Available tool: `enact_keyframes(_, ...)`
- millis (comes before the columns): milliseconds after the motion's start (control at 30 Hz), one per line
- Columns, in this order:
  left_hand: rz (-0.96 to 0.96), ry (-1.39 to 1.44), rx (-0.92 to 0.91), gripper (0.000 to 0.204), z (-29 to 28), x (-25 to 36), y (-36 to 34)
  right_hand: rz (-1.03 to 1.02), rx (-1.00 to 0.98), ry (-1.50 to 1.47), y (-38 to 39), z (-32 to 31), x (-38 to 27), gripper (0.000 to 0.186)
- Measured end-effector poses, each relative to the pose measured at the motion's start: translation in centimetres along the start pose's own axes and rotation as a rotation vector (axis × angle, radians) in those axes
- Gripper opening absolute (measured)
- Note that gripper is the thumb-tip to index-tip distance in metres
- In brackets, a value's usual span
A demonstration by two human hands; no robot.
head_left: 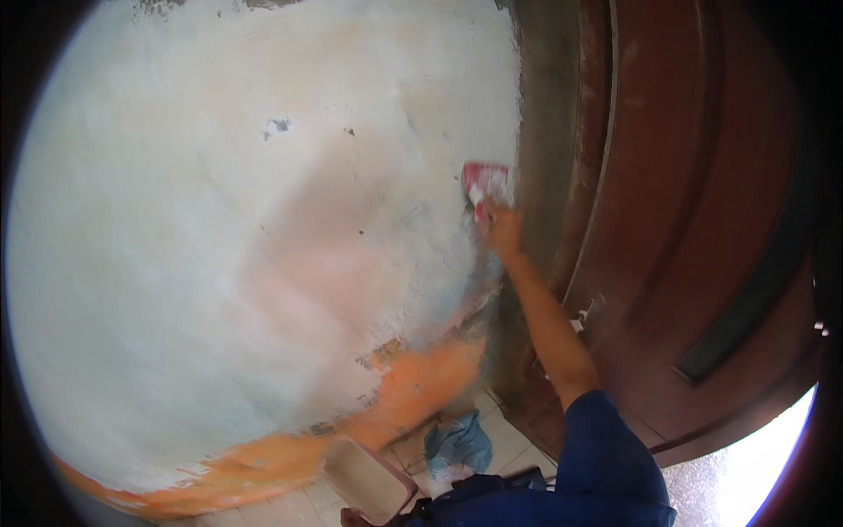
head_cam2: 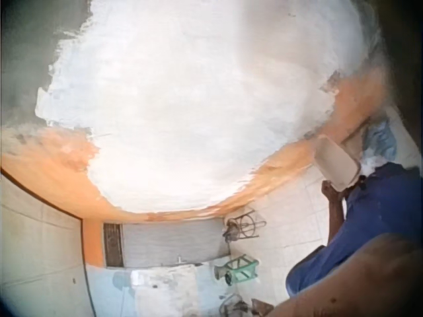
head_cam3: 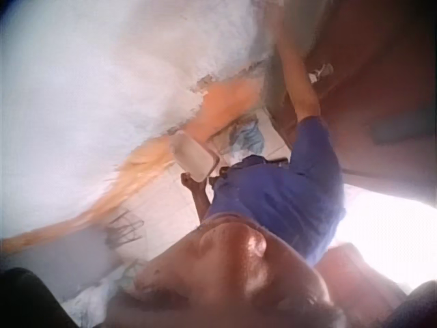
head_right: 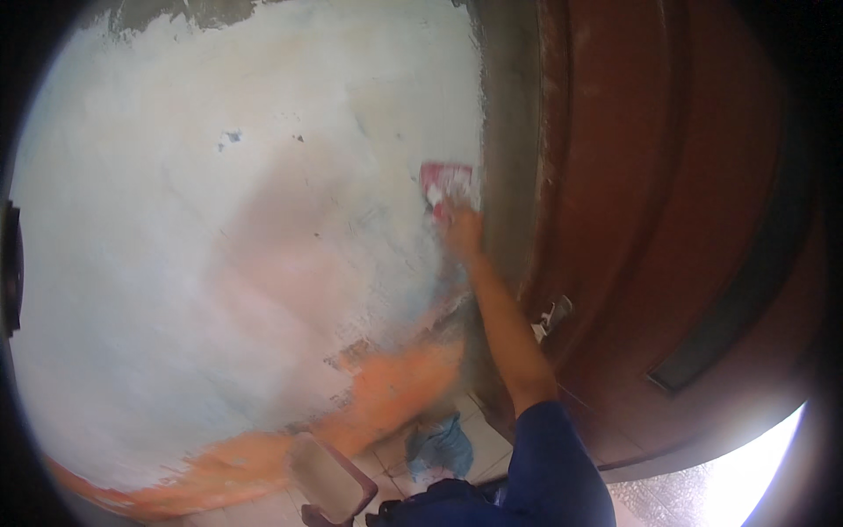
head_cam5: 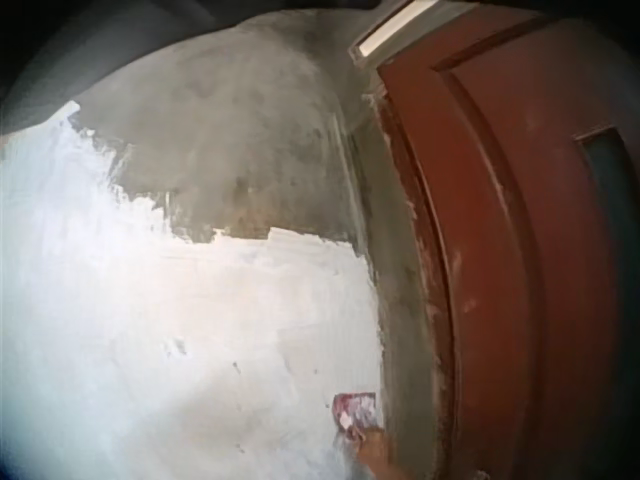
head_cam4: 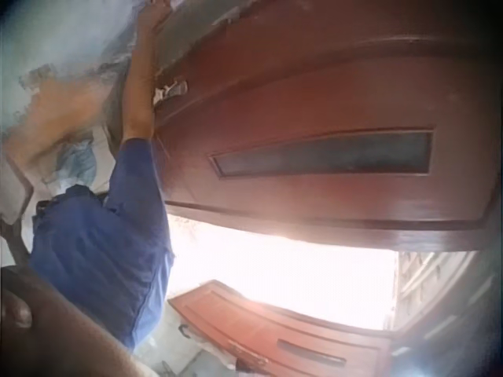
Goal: The person applies plaster to a wall using a scraper, taking material from a handheld container and spreading it over the wall surface.
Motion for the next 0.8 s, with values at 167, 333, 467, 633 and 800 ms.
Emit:
enact_keyframes(167,-0.057,-0.007,-0.066,0.059,-2.6,-1.6,-3.8,0.184,0.029,-0.26,5.4,-3.1,1.1,0.028)
enact_keyframes(333,-0.001,-0.097,-0.058,0.058,-1.4,-0.6,-3.2,0.17,0.396,-0.212,-8.4,-9.0,-0.1,0.034)
enact_keyframes(467,-0.018,-0.019,-0.015,0.057,-1.7,-1.1,-2.8,0.051,0.251,-0.044,-15.6,-8.2,-0.6,0.032)
enact_keyframes(633,0.03,-0.087,0.038,0.056,2.3,-0.1,0.3,-0.108,0.161,-0.044,-3.4,-1.3,1.1,0.036)
enact_keyframes(800,-0.064,0.105,0.024,0.05,1.6,0.0,0.7,0.075,0.022,-0.091,11.3,-0.6,-0.8,0.043)
Point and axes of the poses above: each hand's wrist, its own y-axis away from the middle knuckle, its own z-axis out of the palm, x = y × z, the point moved 5 cm from there along -y, towards the middle knuckle
